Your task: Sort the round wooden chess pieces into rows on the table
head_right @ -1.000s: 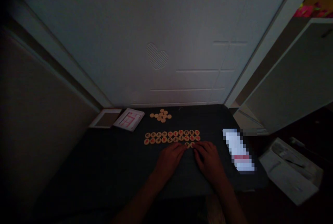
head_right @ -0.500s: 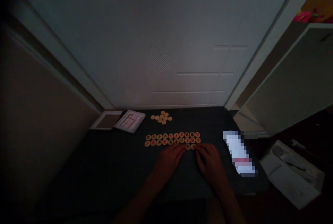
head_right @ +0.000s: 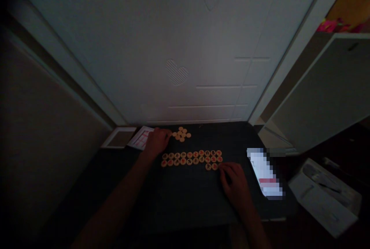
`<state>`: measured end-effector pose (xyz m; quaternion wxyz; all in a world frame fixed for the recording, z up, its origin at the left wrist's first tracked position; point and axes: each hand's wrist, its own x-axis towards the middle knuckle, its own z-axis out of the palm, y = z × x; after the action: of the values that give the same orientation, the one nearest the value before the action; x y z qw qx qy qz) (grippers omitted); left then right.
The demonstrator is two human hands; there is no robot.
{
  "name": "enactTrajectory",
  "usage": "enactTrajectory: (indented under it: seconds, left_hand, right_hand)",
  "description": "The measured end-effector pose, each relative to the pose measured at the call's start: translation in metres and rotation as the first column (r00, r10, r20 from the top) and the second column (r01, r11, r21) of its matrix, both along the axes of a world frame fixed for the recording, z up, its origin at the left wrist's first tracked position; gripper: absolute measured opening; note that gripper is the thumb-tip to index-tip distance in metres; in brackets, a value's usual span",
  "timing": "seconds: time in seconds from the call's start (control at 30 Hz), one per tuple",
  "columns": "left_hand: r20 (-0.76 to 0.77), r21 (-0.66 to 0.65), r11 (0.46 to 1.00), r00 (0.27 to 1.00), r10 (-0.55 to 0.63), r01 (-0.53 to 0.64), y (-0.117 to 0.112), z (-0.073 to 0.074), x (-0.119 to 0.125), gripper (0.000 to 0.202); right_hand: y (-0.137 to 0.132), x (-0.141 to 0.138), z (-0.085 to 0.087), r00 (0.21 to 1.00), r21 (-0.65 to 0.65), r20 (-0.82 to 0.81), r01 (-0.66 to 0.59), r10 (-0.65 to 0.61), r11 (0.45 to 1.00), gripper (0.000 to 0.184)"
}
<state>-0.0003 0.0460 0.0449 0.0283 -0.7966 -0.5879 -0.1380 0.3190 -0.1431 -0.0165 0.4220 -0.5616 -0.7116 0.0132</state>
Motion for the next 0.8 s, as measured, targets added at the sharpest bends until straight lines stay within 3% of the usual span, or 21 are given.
enactTrajectory:
  seconds: [0.37, 0.47, 0.63, 0.7, 0.8]
  left_hand:
    - [0.015, 0.020, 1.000, 1.000, 0.002, -0.003, 0.010, -0.015, 0.003, 0.026]
    - [0.071, 0.064, 0.998, 0.997, 0.001, -0.006, 0.007, -0.010, 0.000, 0.028]
    - [0.212, 0.155, 0.988, 0.977, -0.007, -0.027, -0.010, 0.013, 0.003, 0.031]
    - [0.411, 0.180, 0.983, 0.904, -0.116, 0.045, -0.029, 0.020, 0.011, 0.026]
    - [0.610, 0.086, 0.965, 0.753, -0.248, 0.248, -0.071, 0.023, 0.028, 0.022]
  right_hand:
    - [-0.001, -0.001, 0.005, 0.999, 0.028, -0.025, 0.026, -0.025, 0.999, 0.018]
    - [-0.001, 0.001, 0.002, 0.999, 0.043, -0.014, 0.033, -0.032, 0.999, 0.018]
    - [-0.003, -0.003, 0.006, 0.996, 0.102, -0.040, 0.082, -0.079, 0.991, 0.016]
    - [-0.006, -0.012, 0.009, 0.997, 0.111, -0.051, 0.063, -0.057, 0.992, 0.020]
    - [-0.012, -0.035, 0.013, 0.997, 0.118, -0.075, -0.006, 0.015, 0.993, 0.027]
